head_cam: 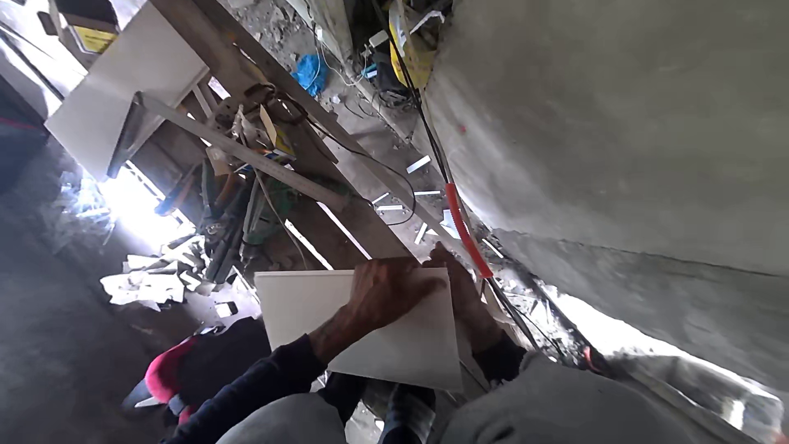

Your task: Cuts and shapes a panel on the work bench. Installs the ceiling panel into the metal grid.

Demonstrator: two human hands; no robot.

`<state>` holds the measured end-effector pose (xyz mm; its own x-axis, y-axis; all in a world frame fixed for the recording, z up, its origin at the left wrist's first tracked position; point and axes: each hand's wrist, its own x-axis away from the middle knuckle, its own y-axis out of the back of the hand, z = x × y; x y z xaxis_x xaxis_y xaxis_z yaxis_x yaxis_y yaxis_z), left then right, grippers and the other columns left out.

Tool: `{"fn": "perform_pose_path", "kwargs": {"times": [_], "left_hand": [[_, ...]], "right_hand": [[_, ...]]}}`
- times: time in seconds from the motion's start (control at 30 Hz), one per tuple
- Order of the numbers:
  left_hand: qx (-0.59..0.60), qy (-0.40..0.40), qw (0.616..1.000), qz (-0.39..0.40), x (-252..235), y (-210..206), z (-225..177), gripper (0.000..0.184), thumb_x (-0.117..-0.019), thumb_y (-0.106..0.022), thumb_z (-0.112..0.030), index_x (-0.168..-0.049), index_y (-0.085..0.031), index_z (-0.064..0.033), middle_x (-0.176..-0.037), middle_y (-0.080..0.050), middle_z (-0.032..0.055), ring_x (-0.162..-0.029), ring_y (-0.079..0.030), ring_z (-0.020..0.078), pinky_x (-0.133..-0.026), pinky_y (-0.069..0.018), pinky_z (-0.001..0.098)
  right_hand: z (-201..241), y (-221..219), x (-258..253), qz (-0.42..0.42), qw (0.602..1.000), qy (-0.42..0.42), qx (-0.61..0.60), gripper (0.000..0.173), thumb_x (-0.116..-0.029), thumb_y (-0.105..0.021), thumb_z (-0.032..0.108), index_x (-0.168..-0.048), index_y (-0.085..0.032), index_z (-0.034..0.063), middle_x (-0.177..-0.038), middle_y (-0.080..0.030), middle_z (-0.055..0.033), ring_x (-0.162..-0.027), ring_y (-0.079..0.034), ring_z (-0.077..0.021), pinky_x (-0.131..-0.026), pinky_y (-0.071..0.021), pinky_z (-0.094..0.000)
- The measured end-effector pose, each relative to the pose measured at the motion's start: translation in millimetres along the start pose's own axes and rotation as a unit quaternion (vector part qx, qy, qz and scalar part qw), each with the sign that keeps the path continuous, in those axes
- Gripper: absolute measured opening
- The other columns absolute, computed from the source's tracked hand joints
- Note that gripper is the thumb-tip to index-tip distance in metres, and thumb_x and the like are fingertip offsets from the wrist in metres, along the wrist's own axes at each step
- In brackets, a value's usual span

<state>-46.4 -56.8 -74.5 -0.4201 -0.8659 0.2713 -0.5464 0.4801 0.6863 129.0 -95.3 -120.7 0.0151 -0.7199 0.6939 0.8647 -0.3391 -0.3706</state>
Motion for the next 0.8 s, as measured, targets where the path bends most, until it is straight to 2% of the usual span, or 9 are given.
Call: {"fn": "perform_pose_path", "kwargs": {"times": [0.07,0.13,0.17,0.23,0.3,0.37,0.47,0.7,0.8], "left_hand": [[-0.027,0.021,0.999,-0.019,-3,15,4,0.057,-0.0916,-0.059,-0.066,-0.081,-0.07,-0.0105,-0.063,-0.062,0.0056,-0.059,-0.063,0.0254,-0.053,-0.0487,0.0497],[-0.045,0.048,0.997,-0.039,-8,32,10,0.054,-0.0916,-0.061,-0.062,-0.081,-0.069,-0.0097,-0.061,-0.059,0.0063,-0.058,-0.062,0.027,-0.053,-0.0478,0.0512],[-0.052,0.058,0.996,-0.052,-9,40,16,0.054,-0.0913,-0.062,-0.062,-0.079,-0.068,-0.01,-0.059,-0.057,0.0054,-0.055,-0.06,0.0258,-0.051,-0.0463,0.0496],[-0.062,0.084,0.992,-0.065,-15,56,25,0.055,-0.0919,-0.06,-0.064,-0.081,-0.067,-0.0105,-0.06,-0.056,0.0043,-0.055,-0.058,0.0243,-0.051,-0.0457,0.0479],[-0.072,0.101,0.989,-0.08,-23,70,31,0.057,-0.0925,-0.058,-0.067,-0.085,-0.069,-0.0106,-0.062,-0.058,0.0053,-0.058,-0.059,0.0248,-0.054,-0.047,0.0487],[-0.073,0.111,0.988,-0.083,-34,84,31,0.053,-0.0947,-0.058,-0.063,-0.099,-0.075,-0.0127,-0.069,-0.065,0.0077,-0.063,-0.064,0.0273,-0.058,-0.0502,0.0527],[-0.073,0.135,0.987,-0.058,-42,111,21,0.059,-0.096,-0.052,-0.068,-0.093,-0.067,-0.0106,-0.069,-0.06,0.0117,-0.062,-0.061,0.0322,-0.055,-0.0484,0.0547],[-0.059,0.149,0.986,-0.041,-72,201,-67,0.063,-0.0966,-0.048,-0.07,-0.091,-0.063,-0.0089,-0.073,-0.059,0.0157,-0.068,-0.06,0.0377,-0.058,-0.0455,0.0579],[-0.042,0.157,0.985,-0.055,-79,236,-101,0.066,-0.0957,-0.048,-0.072,-0.093,-0.065,-0.0082,-0.076,-0.061,0.0154,-0.071,-0.062,0.0372,-0.061,-0.0467,0.0601]], "right_hand": [[12,11,-15,-0.049,0.989,0.092,0.105,0.046,-0.1109,-0.031,0.033,-0.074,-0.053,0.0141,-0.055,-0.048,0.0076,-0.044,-0.043,-0.0029,-0.043,-0.0412,-0.0209],[29,26,-23,-0.081,0.947,0.214,0.227,0.041,-0.1106,-0.034,0.031,-0.082,-0.057,0.0117,-0.059,-0.052,0.007,-0.048,-0.048,-0.0044,-0.047,-0.0464,-0.024],[36,30,-23,-0.09,0.918,0.26,0.286,0.037,-0.1101,-0.037,0.028,-0.089,-0.061,0.0097,-0.068,-0.059,0.0051,-0.056,-0.056,-0.0057,-0.054,-0.0523,-0.0266],[49,30,-22,-0.076,0.86,0.312,0.397,0.033,-0.1079,-0.044,0.027,-0.119,-0.067,0.0052,-0.112,-0.07,-0.0058,-0.095,-0.068,-0.0129,-0.082,-0.0579,-0.0362],[57,23,-17,-0.071,0.826,0.338,0.446,0.042,-0.1074,-0.045,0.03,-0.14,-0.059,0.0071,-0.138,-0.06,-0.0127,-0.119,-0.061,-0.0187,-0.098,-0.0532,-0.04],[67,10,-8,-0.064,0.847,0.328,0.413,0.039,-0.1085,-0.044,0.027,-0.136,-0.061,0.0056,-0.13,-0.064,-0.0107,-0.115,-0.063,-0.016,-0.097,-0.0544,-0.0369],[85,-5,11,-0.012,0.938,0.214,0.273,0.037,-0.1102,-0.038,0.022,-0.129,-0.063,0.0027,-0.106,-0.075,-0.0099,-0.094,-0.075,-0.0212,-0.084,-0.0642,-0.0403],[163,-45,88,-0.035,0.991,0.016,0.126,0.045,-0.1117,-0.031,0.031,-0.133,-0.061,0.005,-0.106,-0.073,-0.013,-0.093,-0.074,-0.0266,-0.081,-0.0631,-0.0473],[186,-69,131,0.024,0.998,-0.004,0.054,0.048,-0.1011,-0.059,0.035,-0.14,-0.055,0.0073,-0.119,-0.069,-0.0128,-0.102,-0.071,-0.027,-0.087,-0.0621,-0.0476]]}}
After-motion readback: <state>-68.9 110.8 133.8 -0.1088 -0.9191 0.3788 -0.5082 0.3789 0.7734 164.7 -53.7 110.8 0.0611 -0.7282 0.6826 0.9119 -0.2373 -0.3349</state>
